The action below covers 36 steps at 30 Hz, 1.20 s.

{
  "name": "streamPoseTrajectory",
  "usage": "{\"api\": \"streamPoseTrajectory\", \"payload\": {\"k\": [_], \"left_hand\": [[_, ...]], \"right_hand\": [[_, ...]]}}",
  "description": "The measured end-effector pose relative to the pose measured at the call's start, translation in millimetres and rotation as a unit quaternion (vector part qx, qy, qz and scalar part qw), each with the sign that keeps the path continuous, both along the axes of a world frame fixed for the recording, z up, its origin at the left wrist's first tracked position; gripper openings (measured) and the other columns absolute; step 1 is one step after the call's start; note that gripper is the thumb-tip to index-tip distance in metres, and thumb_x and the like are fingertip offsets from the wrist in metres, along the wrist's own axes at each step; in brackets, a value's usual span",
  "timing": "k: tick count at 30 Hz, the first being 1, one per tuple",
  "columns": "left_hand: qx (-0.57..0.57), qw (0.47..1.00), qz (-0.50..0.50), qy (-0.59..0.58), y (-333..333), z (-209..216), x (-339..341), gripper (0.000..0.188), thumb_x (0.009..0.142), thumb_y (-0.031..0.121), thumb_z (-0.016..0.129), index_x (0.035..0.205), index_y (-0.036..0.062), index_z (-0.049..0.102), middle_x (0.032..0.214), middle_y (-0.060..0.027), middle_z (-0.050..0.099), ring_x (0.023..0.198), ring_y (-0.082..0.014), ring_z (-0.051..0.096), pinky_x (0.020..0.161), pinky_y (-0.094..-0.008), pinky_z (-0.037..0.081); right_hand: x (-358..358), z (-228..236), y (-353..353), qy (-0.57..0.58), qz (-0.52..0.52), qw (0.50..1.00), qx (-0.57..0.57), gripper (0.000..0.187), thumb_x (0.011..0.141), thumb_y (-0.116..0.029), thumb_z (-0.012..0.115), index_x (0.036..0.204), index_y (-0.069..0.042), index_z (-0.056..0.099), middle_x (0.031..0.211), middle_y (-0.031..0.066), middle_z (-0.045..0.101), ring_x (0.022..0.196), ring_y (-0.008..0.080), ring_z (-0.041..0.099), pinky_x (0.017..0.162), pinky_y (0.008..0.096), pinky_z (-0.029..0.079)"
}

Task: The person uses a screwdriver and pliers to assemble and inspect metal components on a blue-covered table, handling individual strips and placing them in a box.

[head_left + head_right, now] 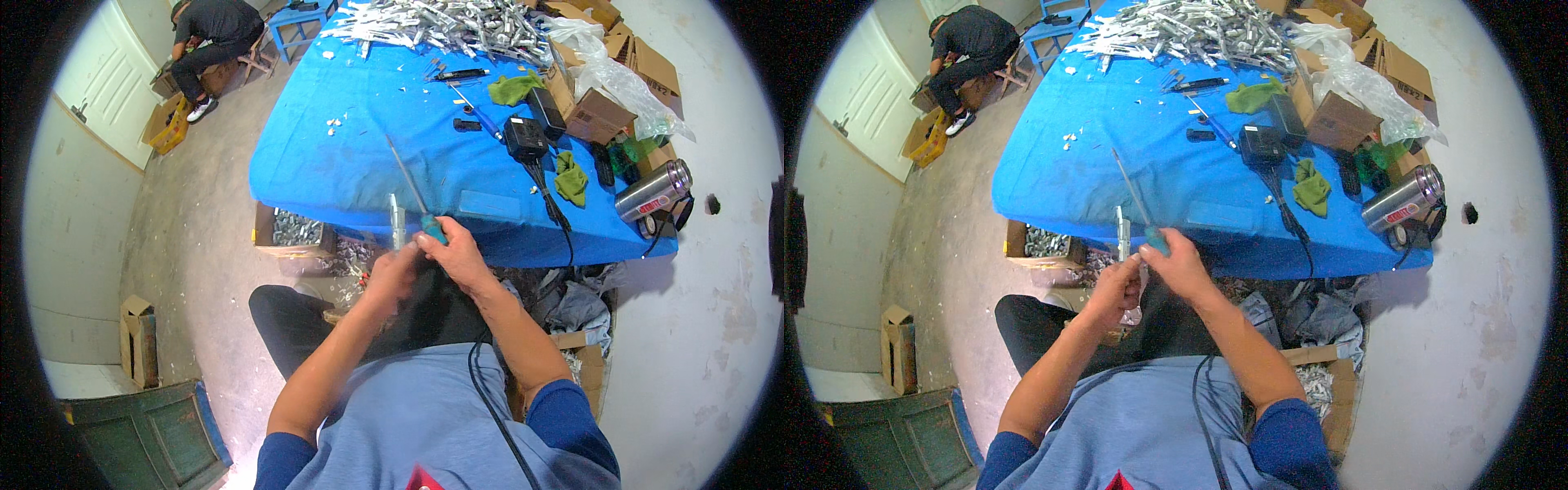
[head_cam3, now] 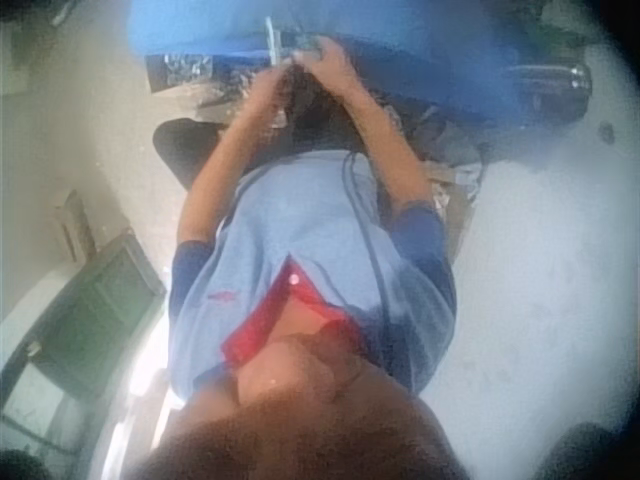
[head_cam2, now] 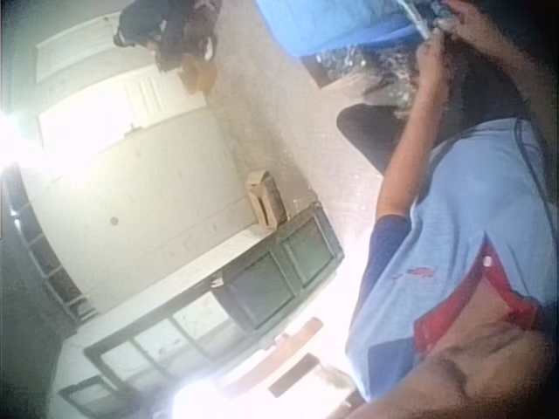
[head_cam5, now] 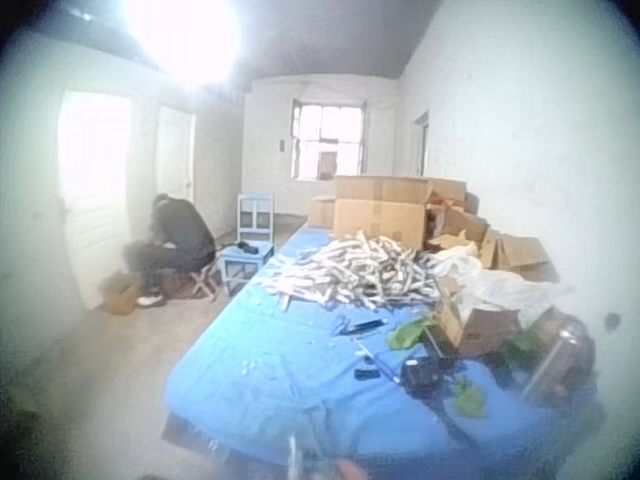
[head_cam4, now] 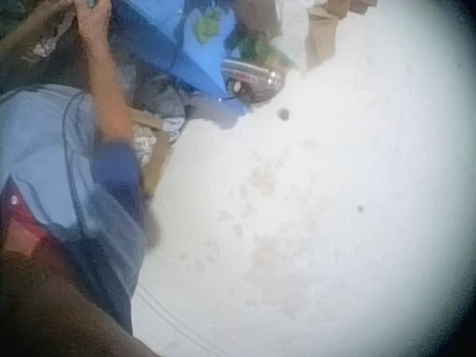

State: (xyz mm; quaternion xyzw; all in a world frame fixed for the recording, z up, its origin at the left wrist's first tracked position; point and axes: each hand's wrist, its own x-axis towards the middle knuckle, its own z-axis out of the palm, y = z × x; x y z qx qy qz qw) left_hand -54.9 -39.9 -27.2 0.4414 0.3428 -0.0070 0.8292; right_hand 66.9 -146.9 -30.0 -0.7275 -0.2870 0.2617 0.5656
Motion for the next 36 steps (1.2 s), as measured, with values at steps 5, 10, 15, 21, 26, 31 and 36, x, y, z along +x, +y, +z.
{"api": "streamPoseTrajectory", "payload": {"k": [5, 10, 15, 21, 26, 31, 36], "left_hand": [[0.010, 1.000, -0.016, -0.007, -6.4, 4.8, -4.9, 0.034, 0.094, 0.043, 0.057, 0.078, 0.0143, 0.049, 0.061, 0.0054, 0.039, 0.049, -0.0063, 0.033, 0.042, -0.0223, 0.022], [0.063, 0.996, -0.057, -0.015, -18.4, 3.5, -3.5, 0.035, 0.092, 0.043, 0.059, 0.078, 0.0123, 0.050, 0.063, 0.0045, 0.042, 0.050, -0.0061, 0.036, 0.042, -0.0226, 0.023], [0.088, 0.990, -0.110, -0.024, -21.1, 27.0, -4.1, 0.036, 0.089, 0.044, 0.063, 0.076, 0.0135, 0.049, 0.063, 0.0038, 0.044, 0.049, -0.0060, 0.036, 0.042, -0.0231, 0.023], [0.009, 0.997, -0.079, -0.022, -1.8, 3.6, -23.7, 0.040, 0.089, 0.048, 0.060, 0.072, 0.0144, 0.047, 0.064, 0.0049, 0.040, 0.052, -0.0065, 0.034, 0.044, -0.0231, 0.021], [-0.015, 0.998, -0.046, -0.036, 15.9, 0.7, -38.0, 0.040, 0.089, 0.051, 0.058, 0.073, 0.0158, 0.048, 0.065, 0.0047, 0.040, 0.056, -0.0069, 0.033, 0.046, -0.0230, 0.020], [0.003, 0.995, -0.059, -0.083, 27.3, 8.8, -33.0, 0.039, 0.090, 0.049, 0.057, 0.074, 0.0146, 0.049, 0.065, 0.0036, 0.042, 0.054, -0.0070, 0.034, 0.045, -0.0226, 0.022], [0.098, 0.987, -0.108, -0.066, 29.6, 23.4, -24.8, 0.037, 0.091, 0.044, 0.060, 0.076, 0.0112, 0.052, 0.064, 0.0035, 0.046, 0.052, -0.0055, 0.036, 0.045, -0.0215, 0.025]], "right_hand": [[0.2, 0.1, 17.6, 0.142, 0.031, 0.987, 0.070, 0.039, 0.084, -0.019, 0.068, 0.115, 0.003, 0.060, 0.097, 0.0076, 0.065, 0.086, 0.0151, 0.059, 0.078, 0.0313, 0.049], [6.3, 6.7, 15.8, 0.245, 0.093, 0.964, 0.046, 0.039, 0.083, -0.016, 0.070, 0.115, 0.001, 0.058, 0.100, 0.0031, 0.062, 0.088, 0.0101, 0.057, 0.078, 0.0261, 0.048], [12.7, 14.0, 15.4, 0.313, 0.126, 0.938, 0.081, 0.035, 0.081, -0.014, 0.069, 0.112, -0.001, 0.058, 0.098, 0.0040, 0.064, 0.086, 0.0103, 0.060, 0.076, 0.0265, 0.050], [18.9, 35.7, 14.4, 0.402, 0.130, 0.900, 0.106, 0.032, 0.081, -0.012, 0.063, 0.110, 0.000, 0.056, 0.089, 0.0147, 0.066, 0.066, 0.0160, 0.064, 0.059, 0.0257, 0.055], [30.6, 34.5, 6.3, 0.398, 0.177, 0.897, 0.071, 0.032, 0.080, -0.012, 0.063, 0.109, 0.000, 0.056, 0.087, 0.0164, 0.066, 0.064, 0.0150, 0.063, 0.055, 0.0245, 0.053], [45.7, 37.7, 2.5, 0.307, 0.244, 0.919, -0.032, 0.037, 0.076, -0.018, 0.067, 0.108, -0.002, 0.062, 0.095, 0.0106, 0.066, 0.074, 0.0151, 0.063, 0.066, 0.0266, 0.052], [61.0, 67.6, 8.0, 0.149, 0.330, 0.929, -0.072, 0.036, 0.073, -0.015, 0.067, 0.106, 0.000, 0.063, 0.091, 0.0044, 0.065, 0.077, 0.0099, 0.059, 0.067, 0.0244, 0.049]]}}
